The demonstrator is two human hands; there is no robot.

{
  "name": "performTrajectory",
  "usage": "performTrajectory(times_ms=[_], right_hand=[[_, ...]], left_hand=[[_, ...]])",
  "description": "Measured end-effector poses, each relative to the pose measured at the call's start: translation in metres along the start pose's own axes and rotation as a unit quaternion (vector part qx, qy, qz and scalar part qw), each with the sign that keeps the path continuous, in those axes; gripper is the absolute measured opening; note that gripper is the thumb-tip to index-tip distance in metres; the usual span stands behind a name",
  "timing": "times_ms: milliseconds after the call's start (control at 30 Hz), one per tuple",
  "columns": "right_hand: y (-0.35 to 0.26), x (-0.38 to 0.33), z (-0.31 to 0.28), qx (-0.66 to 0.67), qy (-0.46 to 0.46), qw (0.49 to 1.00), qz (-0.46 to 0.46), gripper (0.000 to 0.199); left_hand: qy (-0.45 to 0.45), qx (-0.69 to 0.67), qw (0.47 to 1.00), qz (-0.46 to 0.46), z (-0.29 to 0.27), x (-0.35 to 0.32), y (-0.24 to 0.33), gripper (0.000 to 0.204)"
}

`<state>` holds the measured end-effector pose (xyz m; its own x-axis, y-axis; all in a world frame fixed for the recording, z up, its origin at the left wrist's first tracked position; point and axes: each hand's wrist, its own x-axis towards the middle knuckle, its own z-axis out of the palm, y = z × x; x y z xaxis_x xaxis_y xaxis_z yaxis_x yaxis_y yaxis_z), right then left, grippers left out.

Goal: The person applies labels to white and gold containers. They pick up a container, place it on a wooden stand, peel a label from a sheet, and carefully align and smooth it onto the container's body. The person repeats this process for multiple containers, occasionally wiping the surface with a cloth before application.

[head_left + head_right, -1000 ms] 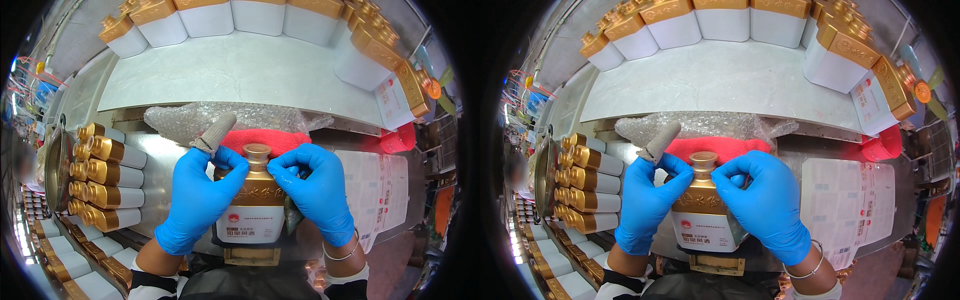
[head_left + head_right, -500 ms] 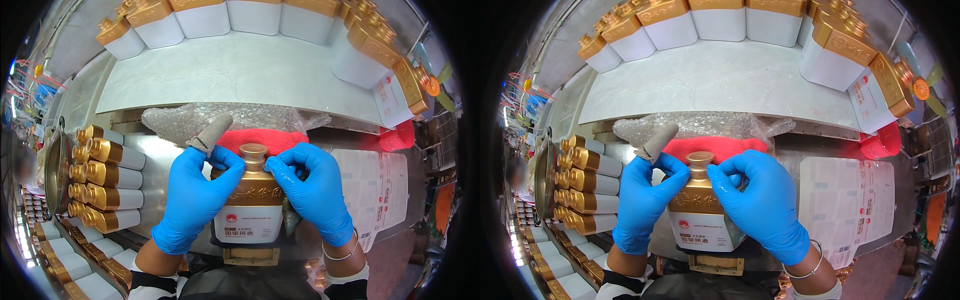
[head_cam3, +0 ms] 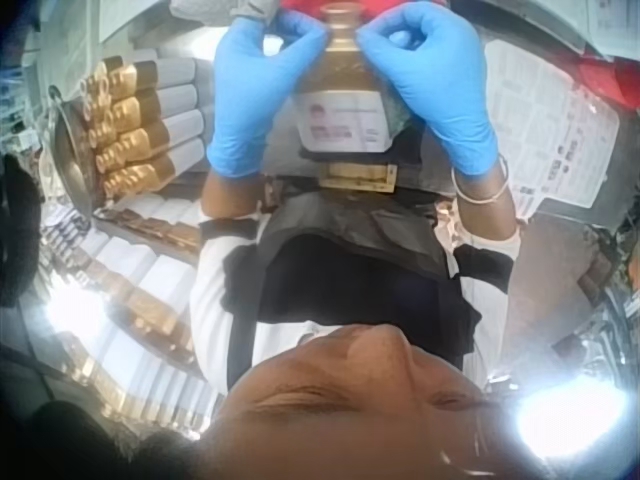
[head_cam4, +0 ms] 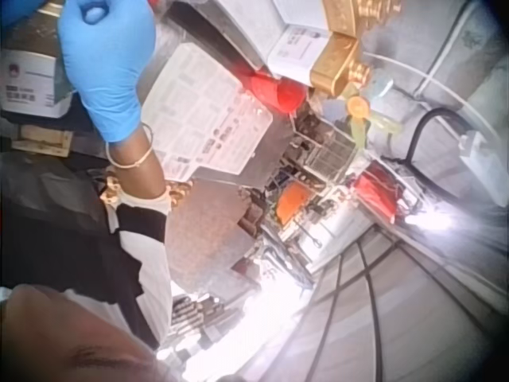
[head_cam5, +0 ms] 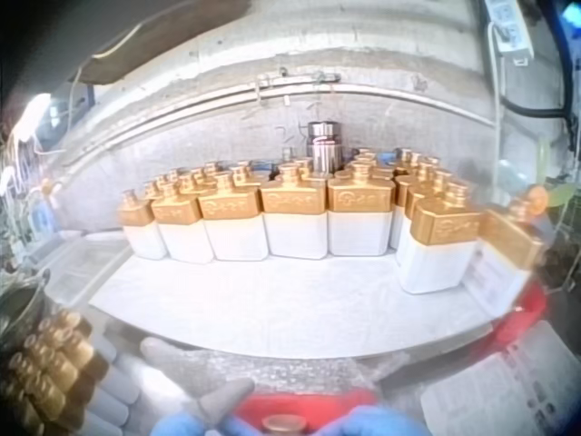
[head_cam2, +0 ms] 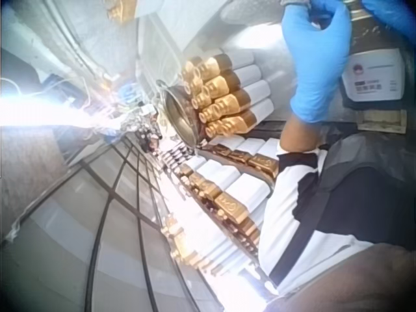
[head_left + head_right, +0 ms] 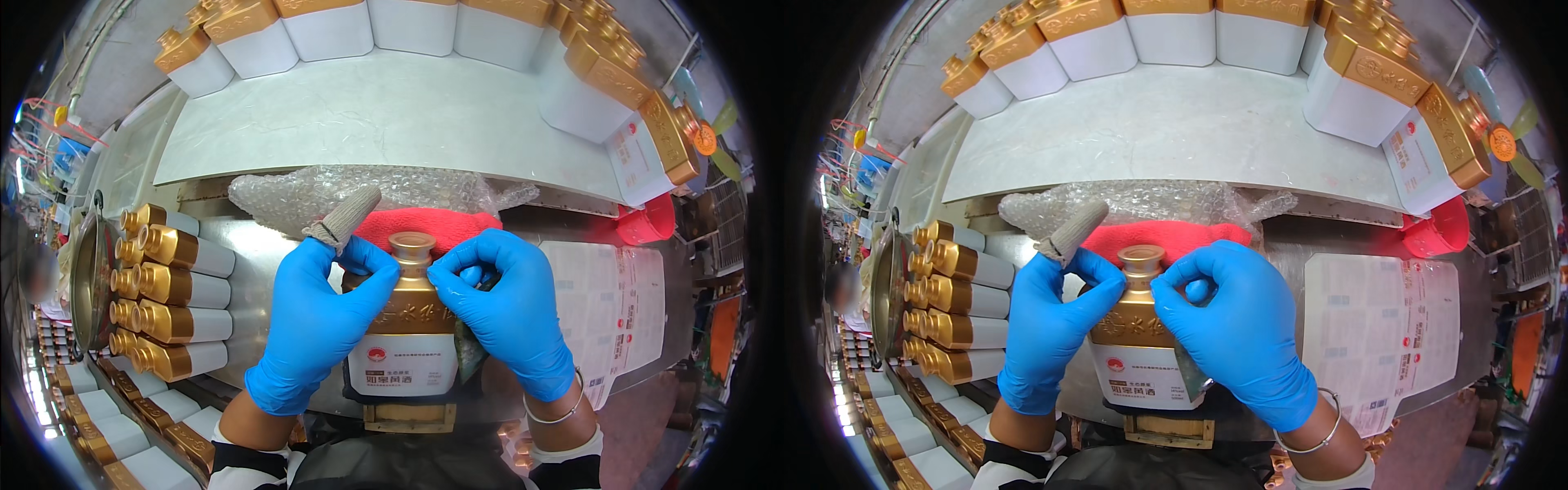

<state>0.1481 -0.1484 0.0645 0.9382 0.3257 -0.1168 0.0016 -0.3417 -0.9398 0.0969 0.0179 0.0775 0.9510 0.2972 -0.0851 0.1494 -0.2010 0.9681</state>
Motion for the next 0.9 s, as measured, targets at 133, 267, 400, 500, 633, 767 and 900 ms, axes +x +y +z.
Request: performTrajectory(times_ms=[133, 267, 400, 500, 633, 767, 900], right_hand=[[-0.001, 0.0, 0.0, -0.005, 0.002, 1.0, 0.001, 0.012], [0.0, 0.0, 0.0, -0.001, 0.003, 1.0, 0.004, 0.012], [0.002, 0.001, 0.001, -0.002, 0.007, 1.0, 0.002, 0.012], [0.0, 0.0, 0.002, -0.004, 0.009, 1.0, 0.008, 0.012], [-0.001, 0.001, 0.001, -0.007, 0.004, 1.0, 0.014, 0.012], [-0.002, 0.004, -0.002, -0.025, -0.009, 1.0, 0.012, 0.012], [-0.005, 0.008, -0.009, -0.067, 0.003, 0.998, -0.002, 0.016]], left_hand=[[0.0, 0.016, 1.0, 0.001, 0.0, 0.0, 0.0, 0.031], [-0.013, 0.037, 0.999, 0.002, -0.001, 0.001, -0.001, 0.058], [-0.012, 0.042, 0.999, 0.012, 0.0, 0.001, -0.001, 0.059], [-0.014, 0.049, 0.999, 0.016, -0.001, 0.0, -0.002, 0.059], [-0.017, 0.047, 0.999, 0.02, 0.0, 0.002, -0.001, 0.059], [-0.022, 0.047, 0.998, 0.019, -0.001, 0.002, -0.001, 0.058], [-0.031, 0.04, 0.998, 0.03, -0.001, 0.002, -0.002, 0.056]])
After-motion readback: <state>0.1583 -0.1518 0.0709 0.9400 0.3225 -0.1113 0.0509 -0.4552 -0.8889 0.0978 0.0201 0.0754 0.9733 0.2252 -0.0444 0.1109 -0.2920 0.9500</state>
